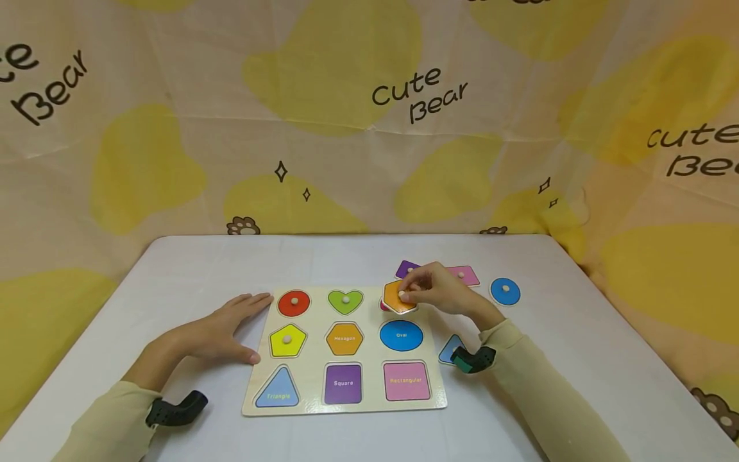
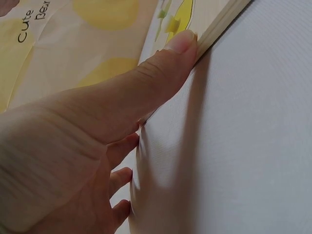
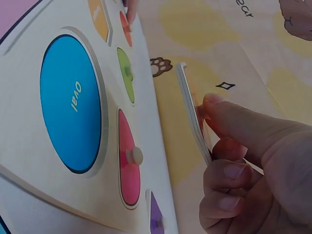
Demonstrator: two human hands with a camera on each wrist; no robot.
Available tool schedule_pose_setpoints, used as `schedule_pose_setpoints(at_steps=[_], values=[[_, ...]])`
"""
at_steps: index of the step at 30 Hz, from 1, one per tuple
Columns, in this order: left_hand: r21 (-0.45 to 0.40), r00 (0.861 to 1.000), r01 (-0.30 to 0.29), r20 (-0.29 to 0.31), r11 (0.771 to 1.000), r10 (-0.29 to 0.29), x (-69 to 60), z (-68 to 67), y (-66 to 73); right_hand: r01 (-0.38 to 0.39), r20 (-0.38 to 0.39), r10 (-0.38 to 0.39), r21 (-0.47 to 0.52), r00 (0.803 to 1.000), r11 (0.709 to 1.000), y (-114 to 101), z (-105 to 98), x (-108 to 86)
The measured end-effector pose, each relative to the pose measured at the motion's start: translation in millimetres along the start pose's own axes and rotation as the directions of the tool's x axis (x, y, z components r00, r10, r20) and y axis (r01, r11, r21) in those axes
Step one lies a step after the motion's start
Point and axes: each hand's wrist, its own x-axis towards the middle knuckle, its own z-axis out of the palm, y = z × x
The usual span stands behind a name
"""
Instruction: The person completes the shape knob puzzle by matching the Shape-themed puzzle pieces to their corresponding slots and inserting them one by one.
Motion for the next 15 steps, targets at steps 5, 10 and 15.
schedule_pose_setpoints(at_steps=[5, 10, 15], values=[[0.002, 1.0, -0.009, 0.0, 1.0, 0.009, 0.6, 0.0, -1.2, 0.02, 0.019, -0.021, 0.023, 1.0, 1.0, -5.2, 7.4, 0.5], [0.002, 1.0, -0.012, 0.003, 1.0, 0.012, 0.9, -0.2, -2.0, 0.018, 0.042, -0.019, 0.027, 0.999, 0.999, -7.6, 12.8, 1.3], [0.001, 1.0, -0.009, 0.004, 1.0, 0.009, 1.6, 0.7, -2.7, 0.023, 0.047, -0.024, 0.033, 0.999, 0.999, -11.0, 15.0, 1.0]])
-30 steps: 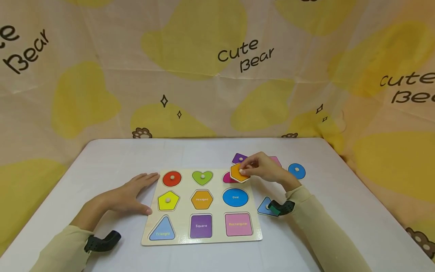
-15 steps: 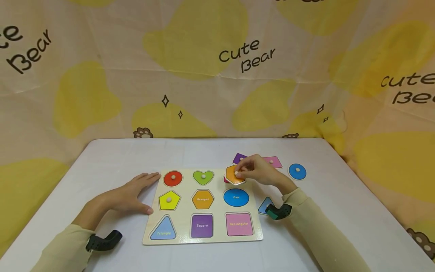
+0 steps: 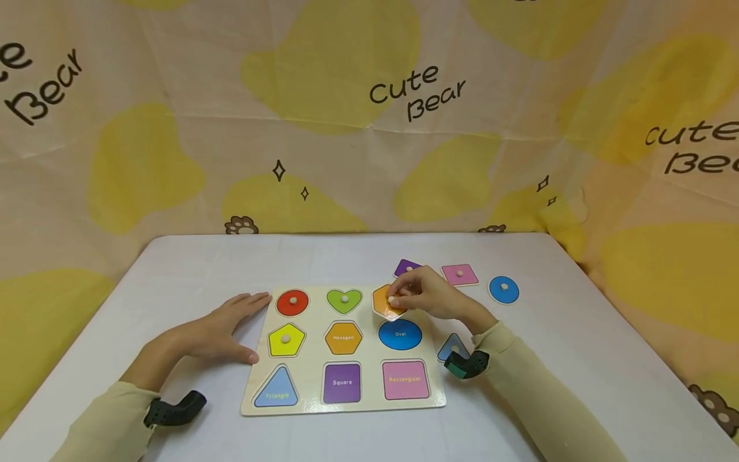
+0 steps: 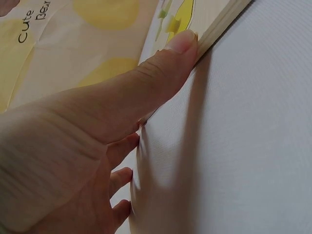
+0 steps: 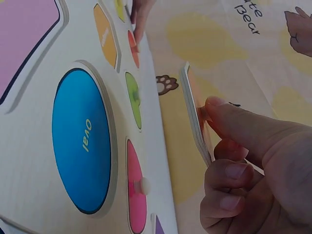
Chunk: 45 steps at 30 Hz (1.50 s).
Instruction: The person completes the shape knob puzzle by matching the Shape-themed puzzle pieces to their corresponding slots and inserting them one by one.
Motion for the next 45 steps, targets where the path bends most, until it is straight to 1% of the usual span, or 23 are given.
schedule_pose_setpoints(at_steps=[9, 11, 14, 18, 27, 37, 41, 45], values=[[-0.006, 1.0, 0.004, 0.0, 1.0, -0.004, 0.0, 0.7, 0.1, 0.069, 0.064, -0.07, 0.012, 0.996, 0.998, -2.8, 13.2, 5.0], [-0.007, 1.0, 0.006, 0.001, 1.0, -0.006, -0.4, 0.6, 0.8, 0.077, 0.075, -0.079, 0.023, 0.994, 0.997, -4.5, 15.4, 6.7], [-0.007, 1.0, 0.008, 0.002, 1.0, -0.008, -1.0, 0.5, 1.5, 0.088, 0.084, -0.089, 0.011, 0.993, 0.996, -7.6, 18.0, 9.2], [0.0, 1.0, 0.019, 0.003, 1.0, -0.019, -1.3, 0.6, 1.4, 0.093, 0.092, -0.092, -0.006, 0.991, 0.996, -12.5, 20.9, 13.2], [0.004, 1.0, 0.027, 0.004, 1.0, -0.027, -1.2, 0.6, 1.0, 0.104, 0.114, -0.107, 0.028, 0.988, 0.994, -21.4, 31.3, 22.4], [-0.006, 1.0, 0.03, 0.007, 1.0, -0.03, -0.8, -0.2, 3.0, 0.105, 0.103, -0.108, 0.038, 0.989, 0.994, -25.9, 44.2, 30.9], [-0.01, 0.999, 0.034, 0.006, 0.999, -0.034, -0.7, -0.4, 3.5, 0.106, 0.116, -0.111, 0.05, 0.987, 0.993, -27.0, 48.1, 31.9], [-0.007, 0.999, 0.032, 0.004, 0.999, -0.032, -0.2, -0.2, 2.7, 0.107, 0.136, -0.111, 0.04, 0.984, 0.993, -28.1, 50.9, 32.4]])
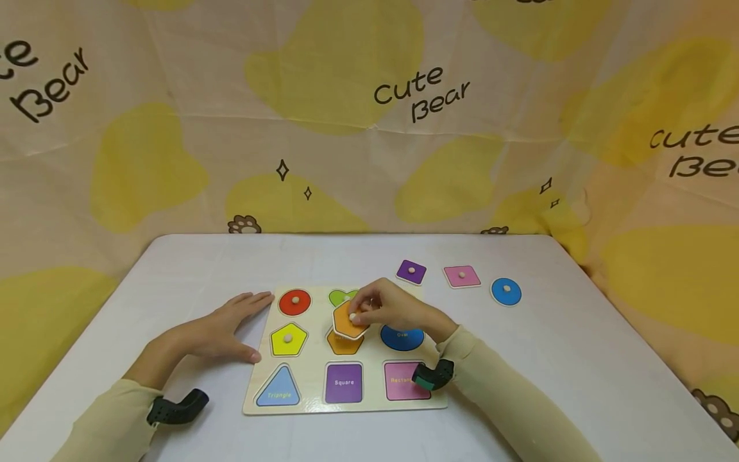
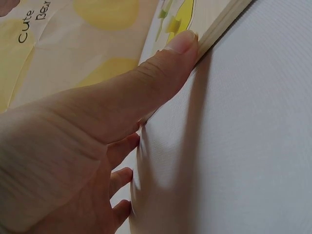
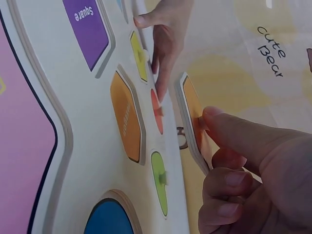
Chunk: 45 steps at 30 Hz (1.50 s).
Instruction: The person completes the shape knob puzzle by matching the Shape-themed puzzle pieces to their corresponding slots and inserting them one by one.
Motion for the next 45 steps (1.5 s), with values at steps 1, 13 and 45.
schedule_pose_setpoints(at_steps=[1, 13, 45], values=[[0.0, 1.0, -0.002, -0.001, 1.0, 0.002, 0.3, 0.0, -0.1, -0.003, 0.005, 0.003, -0.001, 1.0, 1.0, 0.0, 0.5, 0.1], [0.002, 1.0, -0.015, -0.004, 1.0, 0.015, 1.0, -0.8, -0.1, 0.021, 0.058, -0.021, 0.002, 0.998, 1.0, 0.8, 5.8, 2.4], [0.01, 1.0, -0.021, -0.007, 1.0, 0.021, 0.6, -0.4, -1.6, -0.064, 0.108, 0.07, -0.056, 0.992, 0.996, 7.3, 19.1, 5.3]])
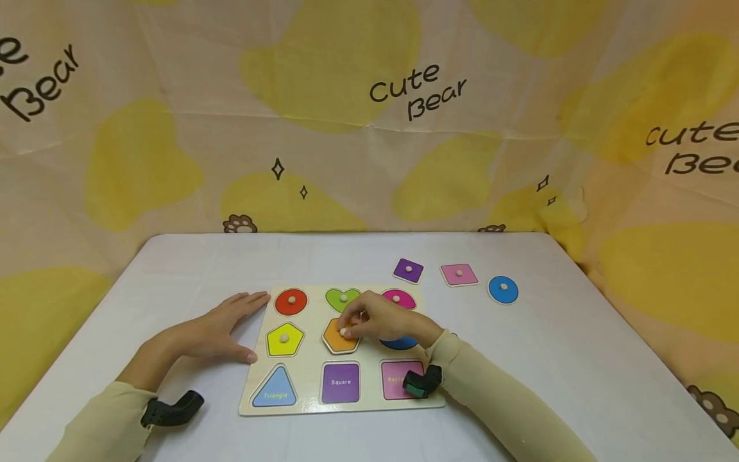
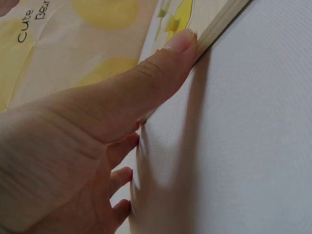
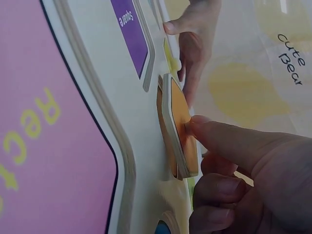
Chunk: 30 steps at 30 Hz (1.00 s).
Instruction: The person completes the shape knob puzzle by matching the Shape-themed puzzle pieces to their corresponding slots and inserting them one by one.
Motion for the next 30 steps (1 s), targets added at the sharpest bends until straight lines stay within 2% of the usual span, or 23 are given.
schedule_pose_setpoints(at_steps=[30], values=[[-0.015, 1.0, 0.004, 0.003, 1.0, -0.004, -1.0, 0.6, 0.6, -0.046, -0.039, 0.045, -0.026, 0.998, 0.999, -2.5, 7.2, 1.1]])
